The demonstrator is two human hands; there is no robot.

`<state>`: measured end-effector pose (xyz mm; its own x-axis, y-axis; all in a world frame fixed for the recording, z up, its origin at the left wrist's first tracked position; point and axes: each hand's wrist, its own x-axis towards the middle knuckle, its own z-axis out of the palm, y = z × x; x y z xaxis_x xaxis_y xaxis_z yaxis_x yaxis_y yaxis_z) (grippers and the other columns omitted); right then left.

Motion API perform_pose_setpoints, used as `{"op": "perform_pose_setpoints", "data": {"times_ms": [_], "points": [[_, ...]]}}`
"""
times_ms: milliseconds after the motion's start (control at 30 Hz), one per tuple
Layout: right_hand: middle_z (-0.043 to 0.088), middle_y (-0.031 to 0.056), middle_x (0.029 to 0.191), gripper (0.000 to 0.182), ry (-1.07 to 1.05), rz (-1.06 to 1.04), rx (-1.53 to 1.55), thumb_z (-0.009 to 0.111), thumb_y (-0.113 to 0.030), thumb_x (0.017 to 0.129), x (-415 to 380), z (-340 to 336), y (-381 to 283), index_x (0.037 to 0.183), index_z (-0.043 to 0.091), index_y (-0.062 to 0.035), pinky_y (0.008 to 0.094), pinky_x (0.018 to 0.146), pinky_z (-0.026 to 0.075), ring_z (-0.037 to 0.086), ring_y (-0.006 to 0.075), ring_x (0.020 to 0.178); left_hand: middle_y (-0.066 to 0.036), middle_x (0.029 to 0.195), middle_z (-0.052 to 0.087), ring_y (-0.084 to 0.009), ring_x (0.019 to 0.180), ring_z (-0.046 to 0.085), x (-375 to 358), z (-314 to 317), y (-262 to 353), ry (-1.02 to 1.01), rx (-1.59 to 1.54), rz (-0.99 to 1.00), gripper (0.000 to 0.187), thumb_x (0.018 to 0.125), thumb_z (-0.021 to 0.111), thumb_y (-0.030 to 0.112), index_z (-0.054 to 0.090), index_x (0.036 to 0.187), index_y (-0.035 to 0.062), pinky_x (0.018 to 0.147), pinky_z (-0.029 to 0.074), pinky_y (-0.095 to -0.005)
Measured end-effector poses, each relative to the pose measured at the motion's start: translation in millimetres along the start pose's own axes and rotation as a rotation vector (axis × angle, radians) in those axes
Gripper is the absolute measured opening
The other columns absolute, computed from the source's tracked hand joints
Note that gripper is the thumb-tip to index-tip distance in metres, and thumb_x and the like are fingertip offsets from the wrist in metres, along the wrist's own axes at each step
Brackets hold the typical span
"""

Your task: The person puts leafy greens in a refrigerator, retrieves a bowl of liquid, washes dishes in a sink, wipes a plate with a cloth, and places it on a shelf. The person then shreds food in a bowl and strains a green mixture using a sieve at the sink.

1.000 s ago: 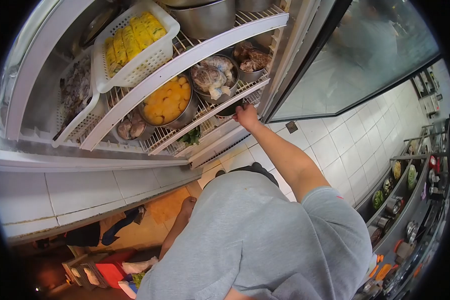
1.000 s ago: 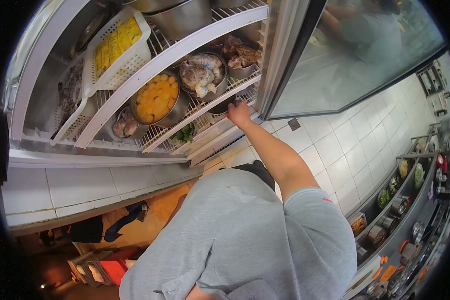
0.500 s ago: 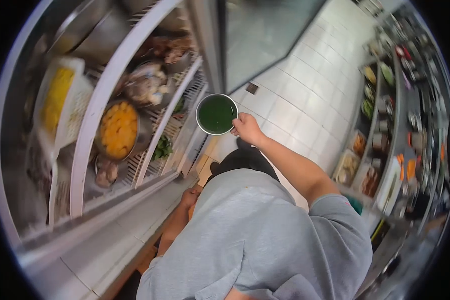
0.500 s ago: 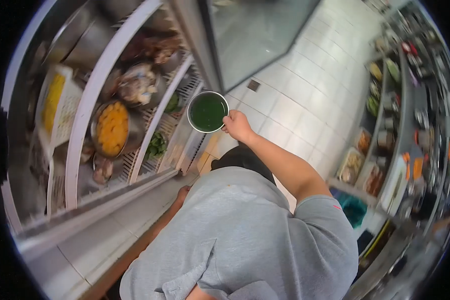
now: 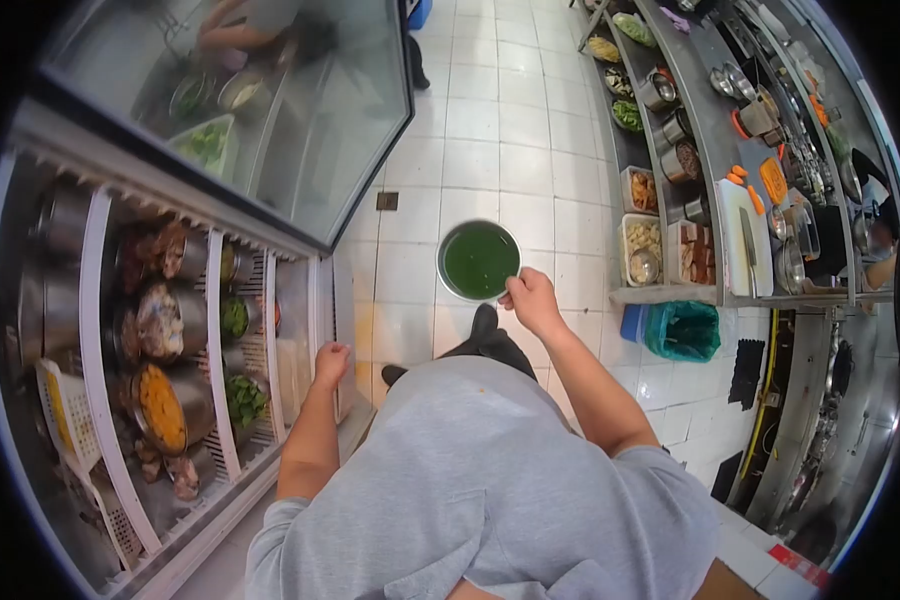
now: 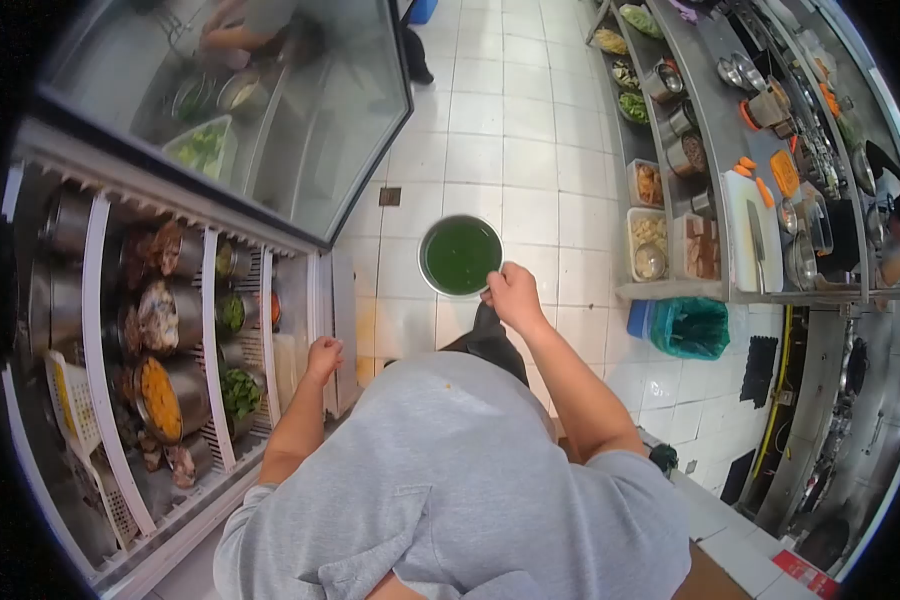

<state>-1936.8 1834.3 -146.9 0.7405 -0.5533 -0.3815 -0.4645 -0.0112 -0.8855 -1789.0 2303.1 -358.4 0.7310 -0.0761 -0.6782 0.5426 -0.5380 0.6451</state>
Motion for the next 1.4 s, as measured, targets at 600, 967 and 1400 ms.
{"op": "perform_pose_setpoints", "data": {"times_ms": [600, 967, 1400], "points": [[0.071, 0.0143, 0.080, 0.019, 0.188, 0.041, 0.176, 0.052, -0.008, 0.097, 180.1, -193.8, -10.4, 0.091, 0.064, 0.0061, 0.0308, 0.060, 0.058, 0.070, 0.0183, 0.065, -0.018, 0.105, 0.075, -0.0266, 0.087, 0.072, 167.3, 208.0, 377.1, -0.272, 0.382, 0.341, 0.054, 0.090, 0.080, 0.038, 0.070, 0.122, -0.0044, 0.078, 0.059, -0.0391], [0.071, 0.0159, 0.078, 0.017, 0.203, 0.025, 0.143, 0.053, -0.007, 0.097, 364.4, -228.9, -94.7, 0.089, 0.062, 0.0052, 0.0310, 0.059, 0.058, 0.070, 0.0184, 0.065, -0.018, 0.110, 0.068, -0.0383, 0.109, 0.064, 271.8, 274.4, 740.7, 0.110, 0.780, 1.121, 0.029, 0.089, 0.076, 0.021, 0.070, 0.108, 0.0014, 0.095, 0.053, -0.0483], [0.071, 0.0150, 0.071, 0.024, 0.048, -0.119, 0.075, 0.056, -0.011, 0.097, 608.0, -282.6, -192.2, 0.078, 0.058, 0.0038, 0.0336, 0.055, 0.056, 0.070, 0.0179, 0.061, -0.013, 0.131, 0.074, -0.0324, 0.125, 0.068, 367.7, 342.6, 847.2, 0.197, 1.851, 0.397, 0.038, 0.093, 0.067, 0.034, 0.077, 0.123, 0.0135, 0.097, 0.044, -0.0581]]}}
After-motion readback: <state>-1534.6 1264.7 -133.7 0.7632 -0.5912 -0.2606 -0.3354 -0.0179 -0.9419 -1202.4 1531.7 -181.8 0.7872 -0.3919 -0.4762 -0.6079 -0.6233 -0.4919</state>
